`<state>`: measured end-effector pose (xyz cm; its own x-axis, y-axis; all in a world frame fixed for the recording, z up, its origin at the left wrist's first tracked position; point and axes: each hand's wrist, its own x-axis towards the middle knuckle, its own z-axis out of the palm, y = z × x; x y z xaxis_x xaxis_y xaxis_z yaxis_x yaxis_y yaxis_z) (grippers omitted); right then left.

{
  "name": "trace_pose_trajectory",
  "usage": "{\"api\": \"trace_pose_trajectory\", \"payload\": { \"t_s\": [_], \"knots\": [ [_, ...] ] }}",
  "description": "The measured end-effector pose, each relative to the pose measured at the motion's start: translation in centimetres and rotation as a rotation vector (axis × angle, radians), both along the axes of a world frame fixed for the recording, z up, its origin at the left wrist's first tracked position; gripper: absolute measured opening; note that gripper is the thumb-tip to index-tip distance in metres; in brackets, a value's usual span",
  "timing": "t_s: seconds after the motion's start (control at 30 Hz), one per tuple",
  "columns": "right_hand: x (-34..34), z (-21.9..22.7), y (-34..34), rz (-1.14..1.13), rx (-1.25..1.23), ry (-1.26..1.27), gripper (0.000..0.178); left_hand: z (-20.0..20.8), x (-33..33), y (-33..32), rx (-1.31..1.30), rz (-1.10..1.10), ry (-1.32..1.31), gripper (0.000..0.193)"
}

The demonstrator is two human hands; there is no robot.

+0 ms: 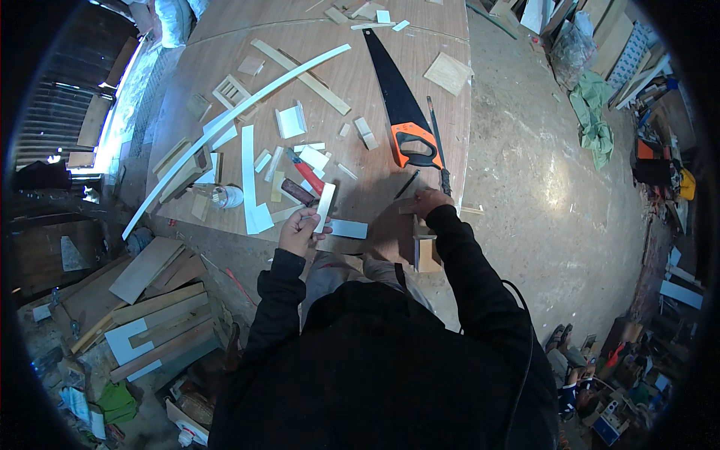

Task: The person sands small wooden pieces using a sanding block, joins the pieces together, and attaches them onto a small wooden box structure by hand.

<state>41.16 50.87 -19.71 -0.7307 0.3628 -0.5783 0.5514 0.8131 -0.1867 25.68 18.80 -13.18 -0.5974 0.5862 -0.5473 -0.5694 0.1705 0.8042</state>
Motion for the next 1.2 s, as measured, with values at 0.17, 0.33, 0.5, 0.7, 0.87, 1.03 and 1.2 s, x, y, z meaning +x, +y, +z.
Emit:
{"api": "trace_pose_trajectory", "payload": {
  "t_s": [0.17,0.33,0.5,0.7,0.87,1.03,1.2],
  "knots": [
    [-1.6,-0.5,-2.2,-0.009,-0.048,0.043,0.049,0.0,-0.8,-1.5,0.05,0.064,0.02,0.018],
    [-5.0,-0.1,-5.7,-0.041,0.008,0.314,0.034,0.5,-1.9,-4.7,0.021,0.088,0.063,0.016],
    [-11.7,-0.8,-9.5,-0.122,0.019,0.452,0.035,-2.3,-2.9,-9.4,-0.224,-0.047,0.267,0.021],
    [-13.1,-3.5,-9.8,-0.272,0.063,0.359,0.027,-2.7,-3.1,-11.1,-0.248,-0.152,0.116,0.028],
    [-6.2,-3.8,-2.6,-0.672,-0.278,0.656,0.036,-5.9,-4.6,-12.5,-0.216,-0.198,0.074,0.028],
    [1.8,0.8,0.4,-0.526,-0.007,0.315,0.026,-6.9,-6.0,-11.4,-0.24,-0.265,0.091,0.028],
    [6.5,0.3,1.1,-0.451,-0.015,0.268,0.022,-7.8,-5.5,-8.8,-0.214,-0.273,0.107,0.03]
  ]
}}
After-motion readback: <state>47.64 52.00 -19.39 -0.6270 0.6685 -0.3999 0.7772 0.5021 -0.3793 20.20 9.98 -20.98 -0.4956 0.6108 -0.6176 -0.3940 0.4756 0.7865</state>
